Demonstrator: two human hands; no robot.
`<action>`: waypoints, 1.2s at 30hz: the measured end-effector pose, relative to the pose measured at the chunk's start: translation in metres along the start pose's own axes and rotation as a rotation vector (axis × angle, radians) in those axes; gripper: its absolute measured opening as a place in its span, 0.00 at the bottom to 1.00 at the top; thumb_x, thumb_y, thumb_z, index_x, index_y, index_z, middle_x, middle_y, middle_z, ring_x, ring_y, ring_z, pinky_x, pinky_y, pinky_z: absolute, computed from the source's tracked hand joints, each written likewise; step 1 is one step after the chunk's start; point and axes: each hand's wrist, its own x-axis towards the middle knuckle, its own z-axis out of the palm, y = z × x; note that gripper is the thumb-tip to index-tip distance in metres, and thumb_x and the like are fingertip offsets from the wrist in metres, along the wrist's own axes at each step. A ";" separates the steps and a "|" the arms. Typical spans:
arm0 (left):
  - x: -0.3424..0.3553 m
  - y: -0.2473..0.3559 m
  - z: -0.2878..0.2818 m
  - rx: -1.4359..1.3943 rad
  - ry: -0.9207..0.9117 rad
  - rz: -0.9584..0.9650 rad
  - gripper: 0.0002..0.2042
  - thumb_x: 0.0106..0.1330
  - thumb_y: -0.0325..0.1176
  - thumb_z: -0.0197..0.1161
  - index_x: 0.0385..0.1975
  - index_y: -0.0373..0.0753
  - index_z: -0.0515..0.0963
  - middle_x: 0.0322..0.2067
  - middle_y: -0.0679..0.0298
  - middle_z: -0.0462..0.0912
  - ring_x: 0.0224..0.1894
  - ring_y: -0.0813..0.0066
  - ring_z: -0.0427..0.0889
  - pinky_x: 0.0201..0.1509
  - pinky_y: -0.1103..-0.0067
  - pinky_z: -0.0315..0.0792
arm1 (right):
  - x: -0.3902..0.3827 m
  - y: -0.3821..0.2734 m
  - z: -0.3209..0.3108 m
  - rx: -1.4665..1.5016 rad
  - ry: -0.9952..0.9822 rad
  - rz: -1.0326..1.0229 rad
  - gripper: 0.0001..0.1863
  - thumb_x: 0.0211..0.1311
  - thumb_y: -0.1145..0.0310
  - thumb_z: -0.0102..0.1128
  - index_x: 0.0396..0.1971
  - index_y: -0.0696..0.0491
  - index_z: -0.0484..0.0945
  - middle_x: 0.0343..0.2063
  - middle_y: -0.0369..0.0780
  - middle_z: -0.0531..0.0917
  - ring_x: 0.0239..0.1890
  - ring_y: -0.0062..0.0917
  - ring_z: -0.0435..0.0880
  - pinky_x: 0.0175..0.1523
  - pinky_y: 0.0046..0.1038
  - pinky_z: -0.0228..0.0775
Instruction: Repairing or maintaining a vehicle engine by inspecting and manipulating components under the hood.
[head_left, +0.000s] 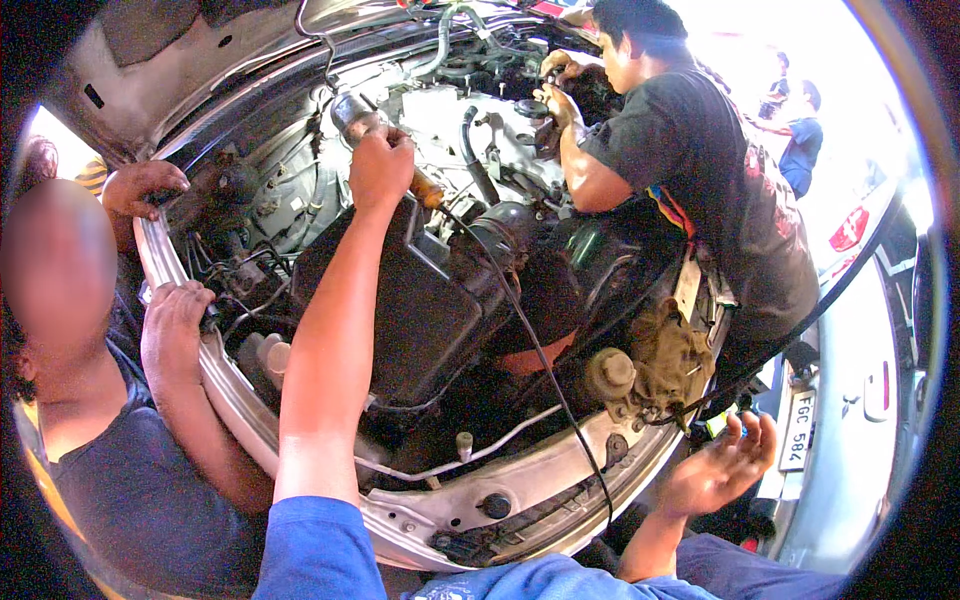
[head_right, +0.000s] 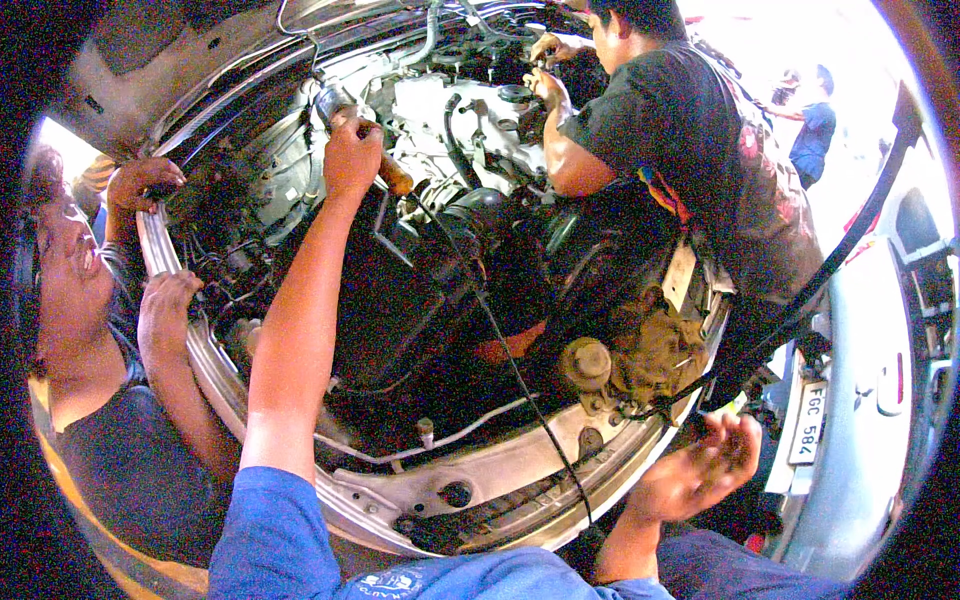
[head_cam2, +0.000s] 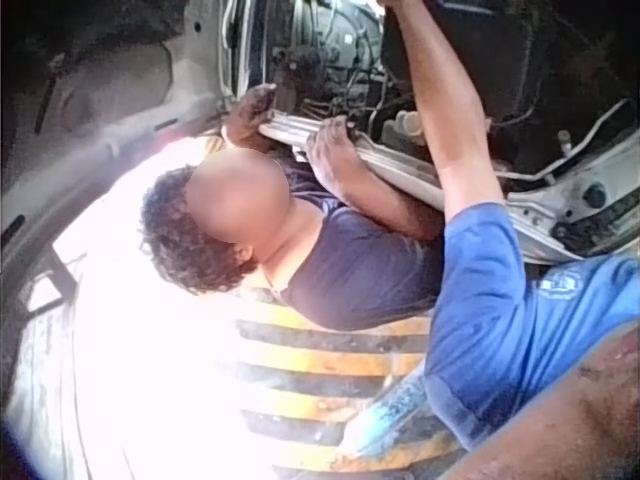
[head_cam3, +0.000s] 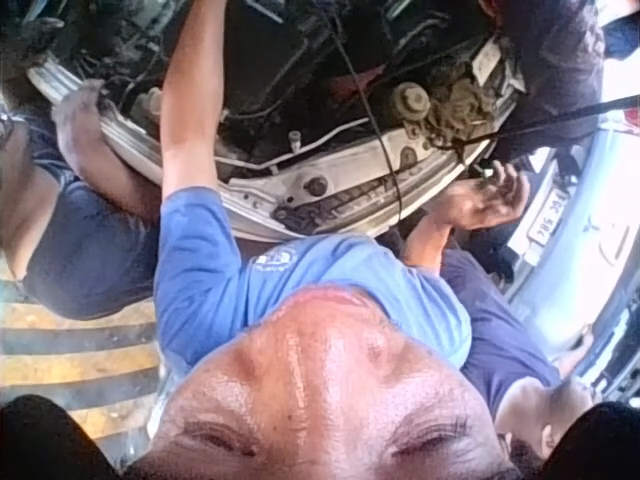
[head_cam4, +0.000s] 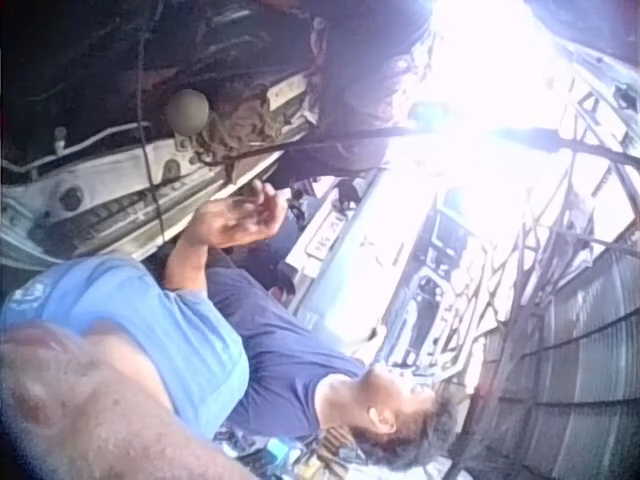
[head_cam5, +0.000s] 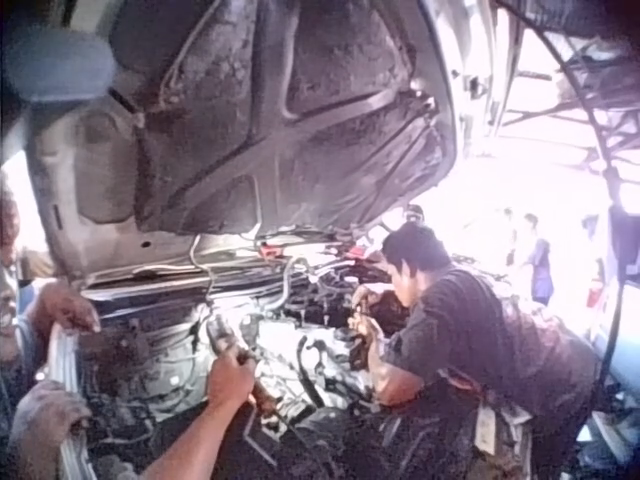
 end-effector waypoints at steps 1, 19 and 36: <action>0.000 0.000 0.001 -0.010 0.012 -0.001 0.13 0.59 0.39 0.57 0.36 0.39 0.83 0.35 0.51 0.85 0.41 0.50 0.84 0.47 0.64 0.75 | -0.004 -0.012 0.013 0.080 -0.079 -0.038 0.23 0.70 0.53 0.46 0.55 0.55 0.67 0.48 0.45 0.73 0.50 0.33 0.73 0.55 0.35 0.68; 0.003 -0.003 0.003 0.037 0.004 0.030 0.14 0.59 0.40 0.57 0.36 0.39 0.83 0.37 0.50 0.85 0.42 0.49 0.83 0.47 0.63 0.74 | -0.109 -0.005 0.181 0.022 -1.521 0.229 0.10 0.65 0.65 0.57 0.34 0.57 0.77 0.30 0.45 0.78 0.37 0.42 0.79 0.41 0.39 0.73; 0.003 -0.004 0.006 -0.007 -0.036 -0.017 0.13 0.62 0.41 0.57 0.36 0.40 0.82 0.36 0.51 0.85 0.41 0.50 0.83 0.45 0.62 0.75 | -0.089 -0.001 0.177 0.092 -1.655 0.161 0.11 0.65 0.61 0.58 0.38 0.54 0.77 0.35 0.44 0.78 0.41 0.42 0.80 0.44 0.39 0.75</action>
